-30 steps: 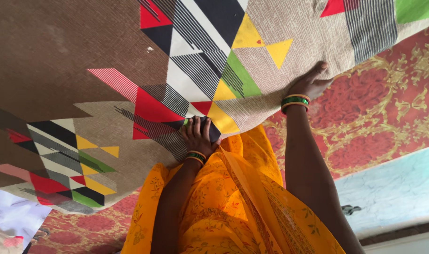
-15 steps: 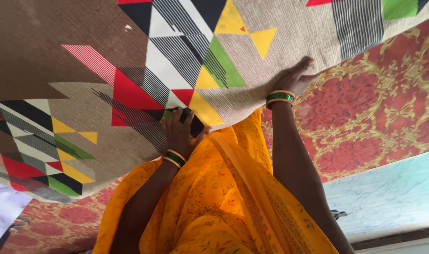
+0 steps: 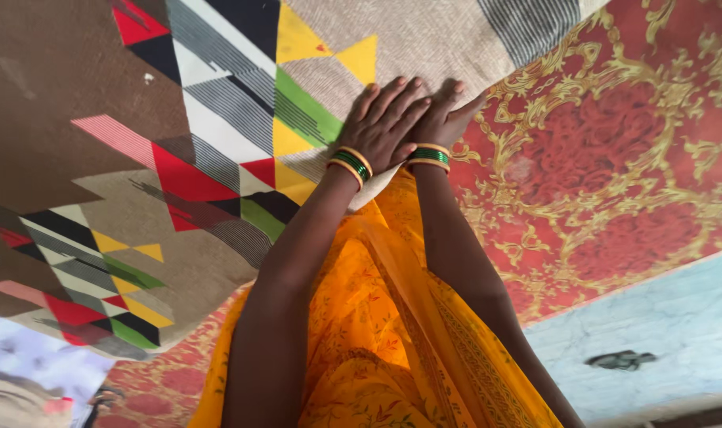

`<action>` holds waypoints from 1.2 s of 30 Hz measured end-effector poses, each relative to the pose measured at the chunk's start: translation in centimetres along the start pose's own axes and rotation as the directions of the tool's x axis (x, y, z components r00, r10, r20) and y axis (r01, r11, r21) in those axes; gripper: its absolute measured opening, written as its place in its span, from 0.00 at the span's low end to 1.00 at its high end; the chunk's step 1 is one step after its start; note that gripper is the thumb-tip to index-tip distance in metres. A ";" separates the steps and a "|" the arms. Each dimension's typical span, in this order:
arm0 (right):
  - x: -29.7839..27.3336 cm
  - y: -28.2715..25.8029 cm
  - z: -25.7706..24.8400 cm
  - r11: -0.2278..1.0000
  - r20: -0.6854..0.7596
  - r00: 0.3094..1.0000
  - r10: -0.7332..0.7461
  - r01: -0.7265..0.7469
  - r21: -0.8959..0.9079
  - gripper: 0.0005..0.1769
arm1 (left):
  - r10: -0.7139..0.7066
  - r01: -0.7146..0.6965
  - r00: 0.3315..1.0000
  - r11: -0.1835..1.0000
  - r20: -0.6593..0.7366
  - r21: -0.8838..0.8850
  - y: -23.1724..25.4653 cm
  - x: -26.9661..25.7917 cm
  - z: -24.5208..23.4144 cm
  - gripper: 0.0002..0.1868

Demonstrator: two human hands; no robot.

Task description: The person spreads a patterned bedspread across a bed and aligns a pillow at the head of the bed.

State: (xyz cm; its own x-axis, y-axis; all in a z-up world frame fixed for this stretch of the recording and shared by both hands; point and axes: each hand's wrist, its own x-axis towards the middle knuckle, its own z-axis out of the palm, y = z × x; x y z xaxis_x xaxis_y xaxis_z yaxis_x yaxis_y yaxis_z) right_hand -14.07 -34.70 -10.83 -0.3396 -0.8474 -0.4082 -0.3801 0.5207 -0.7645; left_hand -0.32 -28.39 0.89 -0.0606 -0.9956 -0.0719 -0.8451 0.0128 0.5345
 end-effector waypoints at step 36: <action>16.7 -7.1 -7.3 0.812 0.307 0.933 -0.187 -0.029 0.582 0.08 | -0.287 0.289 0.956 0.902 -0.056 0.320 4.7 0.7 5.8 0.55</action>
State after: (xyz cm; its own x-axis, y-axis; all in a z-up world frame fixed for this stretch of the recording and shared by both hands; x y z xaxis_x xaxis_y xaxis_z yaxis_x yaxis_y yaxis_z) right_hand -23.28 -51.77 -8.56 0.0179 -0.9201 -0.3912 0.2021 0.3865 -0.8999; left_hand -7.37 -28.45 -1.50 0.2139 -0.9610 -0.1752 -0.9499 -0.2465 0.1920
